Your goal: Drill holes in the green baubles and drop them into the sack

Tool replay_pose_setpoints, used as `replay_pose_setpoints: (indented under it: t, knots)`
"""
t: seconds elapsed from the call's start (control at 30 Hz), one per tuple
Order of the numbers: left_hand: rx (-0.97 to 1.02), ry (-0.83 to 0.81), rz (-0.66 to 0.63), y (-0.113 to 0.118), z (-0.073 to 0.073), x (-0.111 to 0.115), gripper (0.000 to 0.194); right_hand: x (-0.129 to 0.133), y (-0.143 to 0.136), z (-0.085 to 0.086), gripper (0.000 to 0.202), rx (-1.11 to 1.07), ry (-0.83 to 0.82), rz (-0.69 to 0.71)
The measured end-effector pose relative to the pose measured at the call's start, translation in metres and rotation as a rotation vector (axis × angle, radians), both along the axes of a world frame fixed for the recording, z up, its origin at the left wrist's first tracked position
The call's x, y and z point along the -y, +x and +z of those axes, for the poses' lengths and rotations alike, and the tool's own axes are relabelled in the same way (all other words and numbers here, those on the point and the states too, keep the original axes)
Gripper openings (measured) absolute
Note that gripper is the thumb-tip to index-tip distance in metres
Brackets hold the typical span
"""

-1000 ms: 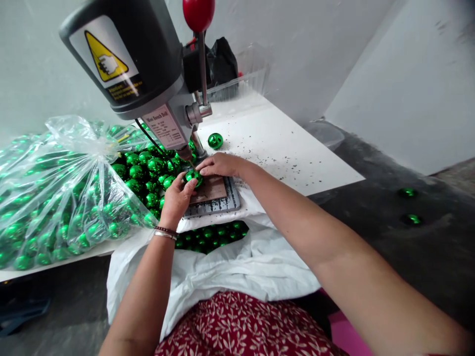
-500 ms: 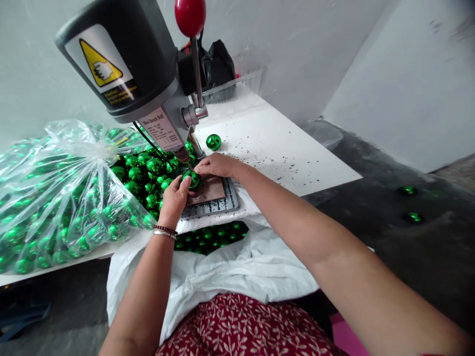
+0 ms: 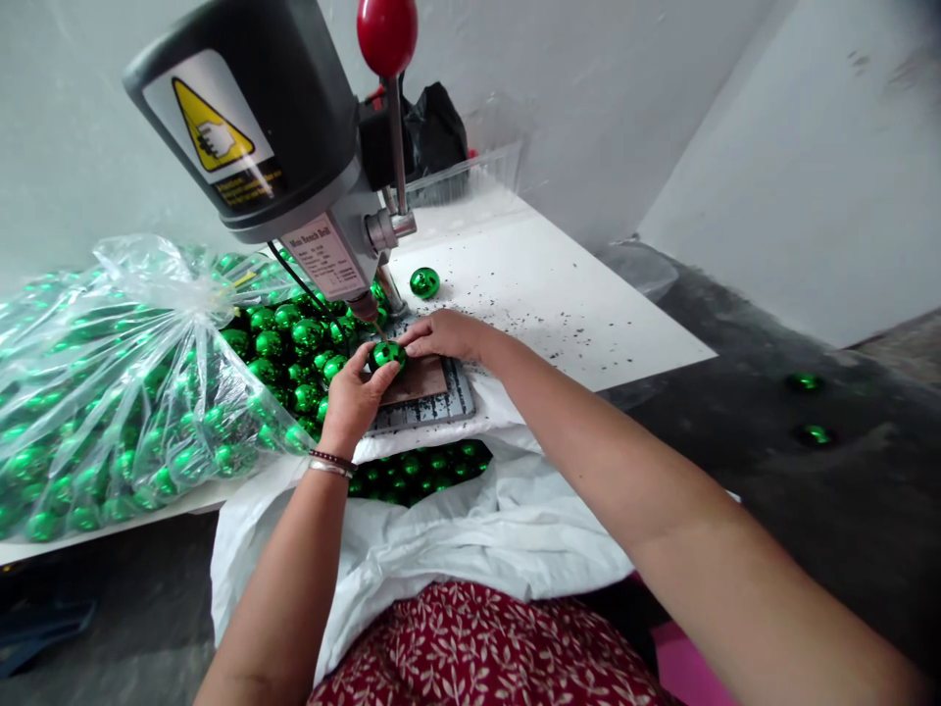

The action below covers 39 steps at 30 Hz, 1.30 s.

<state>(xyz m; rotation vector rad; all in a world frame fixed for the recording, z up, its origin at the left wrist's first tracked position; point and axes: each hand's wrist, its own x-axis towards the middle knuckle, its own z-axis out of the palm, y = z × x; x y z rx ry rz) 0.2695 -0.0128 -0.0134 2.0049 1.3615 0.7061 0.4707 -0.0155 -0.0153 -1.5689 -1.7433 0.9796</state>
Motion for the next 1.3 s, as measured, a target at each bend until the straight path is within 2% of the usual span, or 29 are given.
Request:
replay_pose_setpoints:
  t: [0.1,0.2,0.37,0.53,0.77,0.9,1.1,1.3]
  knots:
    - [-0.007,0.036,0.002,0.004,-0.001,0.005,0.054,0.008,0.002,-0.002,0.036,0.010,0.002,0.004]
    - [0.019,0.006,0.006,0.006,-0.003,0.007,0.060,0.017,0.004,-0.003,0.039,0.029,0.020,0.008]
    - [0.055,-0.049,0.002,0.006,-0.005,0.004,0.061,0.026,0.002,0.007,0.035,0.089,0.039,0.018]
    - [0.115,-0.086,-0.005,0.006,-0.009,0.003,0.065,0.028,-0.013,0.014,0.045,0.159,0.068,-0.034]
    - [0.221,-0.150,-0.048,0.007,-0.006,-0.003,0.061,0.031,-0.023,0.008,0.043,0.182,0.019,-0.128]
    - [0.204,-0.166,-0.130,0.002,-0.004,-0.015,0.064,0.029,-0.019,0.010,0.043,0.164,0.000,-0.132]
    - [0.130,-0.319,-0.279,-0.006,-0.001,-0.033,0.082,0.018,-0.008,0.011,0.037,0.096,-0.039,-0.116]
    - [0.139,-0.366,-0.360,-0.010,-0.003,-0.040,0.090,0.014,-0.008,0.011,0.031,0.064,-0.042,-0.125]
